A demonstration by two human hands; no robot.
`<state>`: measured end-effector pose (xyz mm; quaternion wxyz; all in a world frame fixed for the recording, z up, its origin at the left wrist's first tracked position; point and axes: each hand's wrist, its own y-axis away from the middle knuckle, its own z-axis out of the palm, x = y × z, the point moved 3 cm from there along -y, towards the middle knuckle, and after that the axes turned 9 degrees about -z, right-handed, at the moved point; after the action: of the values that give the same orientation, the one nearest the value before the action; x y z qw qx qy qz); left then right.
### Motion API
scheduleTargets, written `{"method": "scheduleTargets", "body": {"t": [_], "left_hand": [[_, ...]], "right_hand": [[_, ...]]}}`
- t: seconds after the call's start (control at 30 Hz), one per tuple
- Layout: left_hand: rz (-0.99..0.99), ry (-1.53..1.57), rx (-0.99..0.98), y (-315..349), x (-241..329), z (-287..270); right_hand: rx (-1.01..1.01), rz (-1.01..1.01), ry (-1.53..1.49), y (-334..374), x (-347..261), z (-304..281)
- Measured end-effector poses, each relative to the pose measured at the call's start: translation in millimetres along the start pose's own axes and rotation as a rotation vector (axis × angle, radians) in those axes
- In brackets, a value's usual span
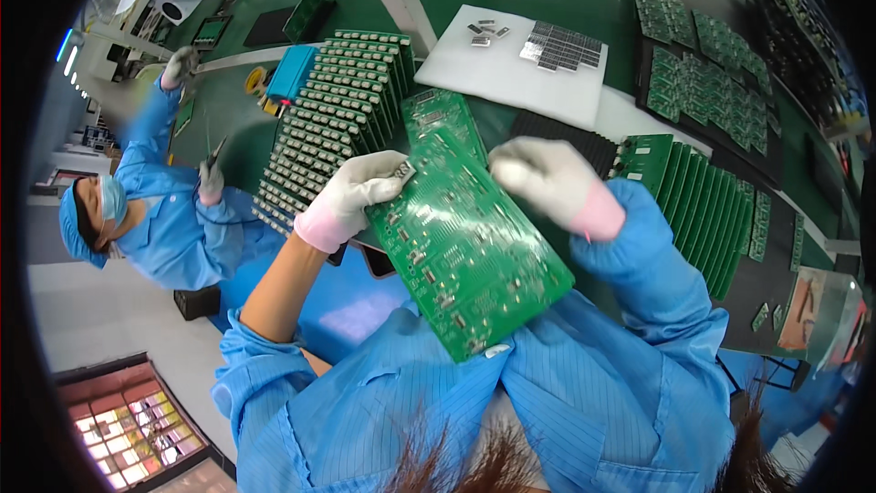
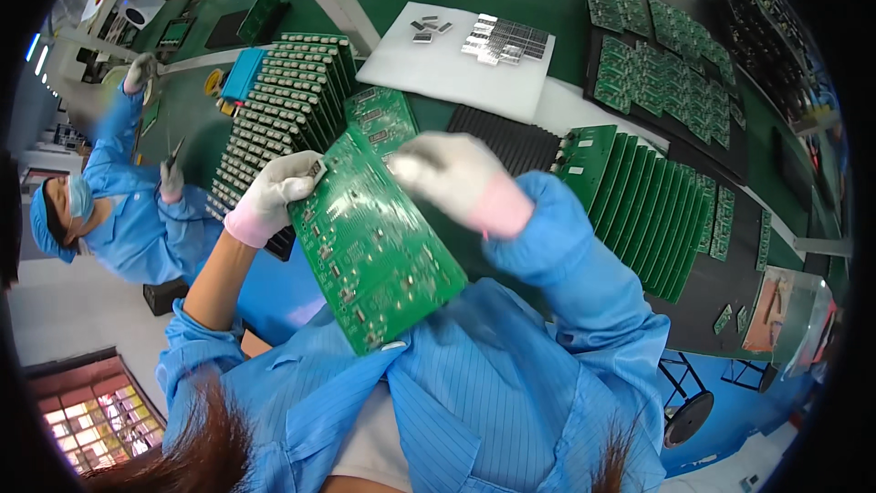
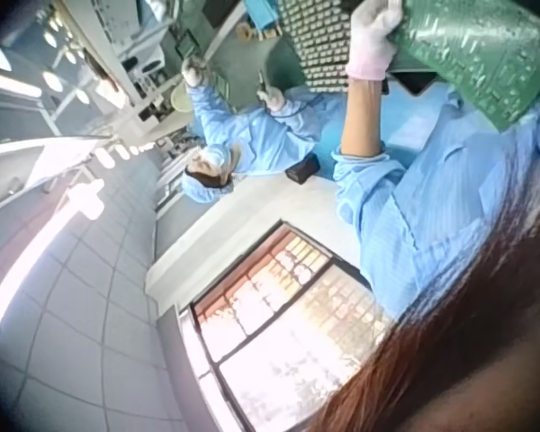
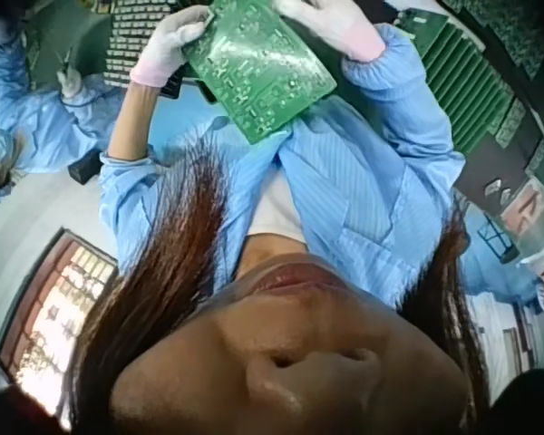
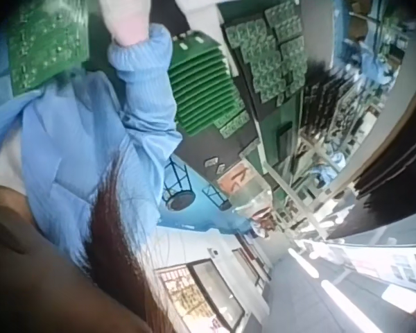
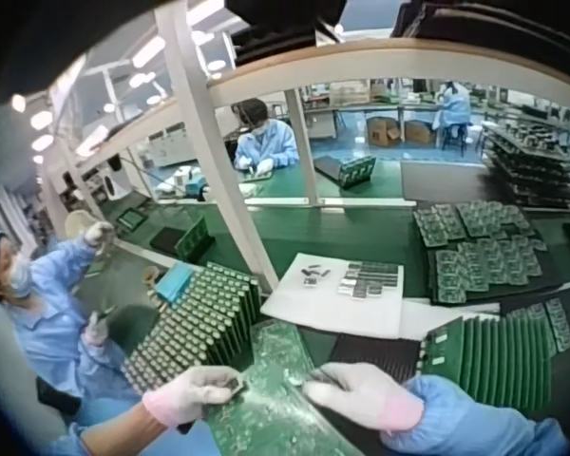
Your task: Inspecting and adjusting electronic components on printed circuit boards using tweezers.
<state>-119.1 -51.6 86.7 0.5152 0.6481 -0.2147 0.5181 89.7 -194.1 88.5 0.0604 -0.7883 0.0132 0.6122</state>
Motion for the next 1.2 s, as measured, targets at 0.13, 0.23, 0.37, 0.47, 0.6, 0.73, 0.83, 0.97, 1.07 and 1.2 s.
{"method": "scheduleTargets", "body": {"t": [0.13, 0.23, 0.37, 0.47, 0.6, 0.73, 0.83, 0.97, 1.07, 1.2], "left_hand": [[-0.009, 0.085, 0.113, -20.7, 6.9, -18.6], [-0.004, 0.090, 0.226, -43.8, 14.7, -43.2], [0.108, -0.244, 0.234, -59.7, 30.2, -48.6], [0.139, -0.483, 0.166, -64.3, 42.2, -35.1], [0.129, -0.555, 0.078, -62.7, 42.5, -13.0], [0.221, -0.400, 0.157, -47.6, 16.9, -4.6], [0.254, 0.357, 0.073, -37.4, -21.4, 2.2], [0.234, 0.385, 0.183, -24.4, -70.4, 32.6], [0.151, 0.391, 0.247, -20.4, -85.3, 41.9], [0.083, 0.500, 0.243, -33.4, -127.5, 35.2]], "right_hand": [[0.138, 0.173, 0.556, -46.2, 88.7, -49.0], [0.066, 0.274, 0.866, -64.9, 132.5, -55.9], [0.095, 0.039, 1.296, -68.5, 137.6, -56.5], [-0.046, -0.057, 0.771, -75.7, 85.6, -38.6], [-0.093, -0.091, 0.140, -66.8, 47.4, -14.3], [0.035, 0.028, -0.221, -37.8, 64.1, 12.3], [0.101, 0.089, -0.222, -19.9, 70.4, 21.1], [0.167, 0.125, -0.031, -3.7, 66.3, 31.2], [0.191, 0.128, 0.167, -4.6, 63.3, 34.9], [0.102, 0.181, 0.723, -11.0, 59.9, 25.2]]}}
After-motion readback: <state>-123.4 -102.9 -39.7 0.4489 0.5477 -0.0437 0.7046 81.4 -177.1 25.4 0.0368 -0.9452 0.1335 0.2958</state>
